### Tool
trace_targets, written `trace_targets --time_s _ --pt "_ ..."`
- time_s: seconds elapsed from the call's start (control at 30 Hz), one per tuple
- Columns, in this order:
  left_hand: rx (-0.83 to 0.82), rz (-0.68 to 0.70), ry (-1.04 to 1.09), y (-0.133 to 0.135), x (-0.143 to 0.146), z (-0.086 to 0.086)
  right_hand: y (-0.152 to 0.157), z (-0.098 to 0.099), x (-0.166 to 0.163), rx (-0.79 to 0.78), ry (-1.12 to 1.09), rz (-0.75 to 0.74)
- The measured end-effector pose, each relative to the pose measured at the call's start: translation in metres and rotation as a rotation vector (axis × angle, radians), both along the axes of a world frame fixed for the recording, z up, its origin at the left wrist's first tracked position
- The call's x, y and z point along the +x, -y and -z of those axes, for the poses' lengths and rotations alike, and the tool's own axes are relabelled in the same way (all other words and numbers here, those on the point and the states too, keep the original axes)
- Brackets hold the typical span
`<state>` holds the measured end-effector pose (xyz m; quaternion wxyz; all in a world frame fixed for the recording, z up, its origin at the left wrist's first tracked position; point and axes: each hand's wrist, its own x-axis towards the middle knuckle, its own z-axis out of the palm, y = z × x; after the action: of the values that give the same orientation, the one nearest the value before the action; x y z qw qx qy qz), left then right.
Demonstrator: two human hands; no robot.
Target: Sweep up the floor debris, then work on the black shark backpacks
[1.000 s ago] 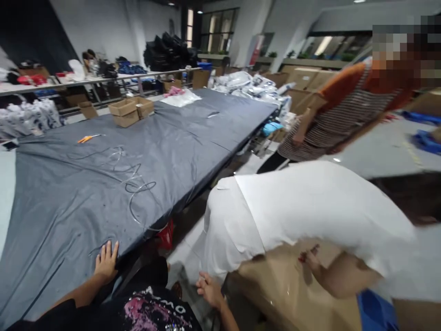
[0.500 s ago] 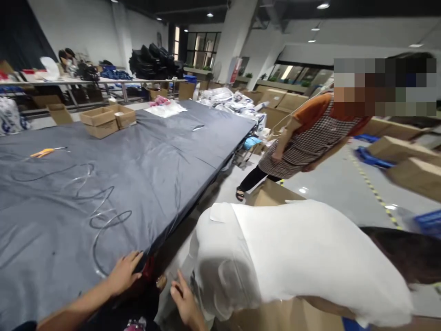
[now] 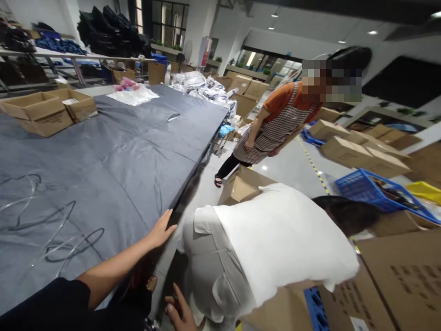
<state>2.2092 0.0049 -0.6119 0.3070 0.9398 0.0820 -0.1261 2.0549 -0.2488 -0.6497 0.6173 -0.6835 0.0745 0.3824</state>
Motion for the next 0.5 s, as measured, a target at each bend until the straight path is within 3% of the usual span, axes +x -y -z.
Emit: trace_targets --time_s 0.17,0.3,0.5 --pt "0.252 -0.139 -0.199 -0.031 -0.043 0.041 -0.002 -0.014 -0.007 0.066 0.005 -0.042" --pt "0.432 -0.11 -0.357 -0.052 -0.082 0.072 0.005 -0.016 -0.025 0.052 0.001 0.043" --pt "0.597 -0.038 -0.429 -0.055 -0.082 0.089 0.01 -0.017 -0.046 0.074 0.008 0.018"
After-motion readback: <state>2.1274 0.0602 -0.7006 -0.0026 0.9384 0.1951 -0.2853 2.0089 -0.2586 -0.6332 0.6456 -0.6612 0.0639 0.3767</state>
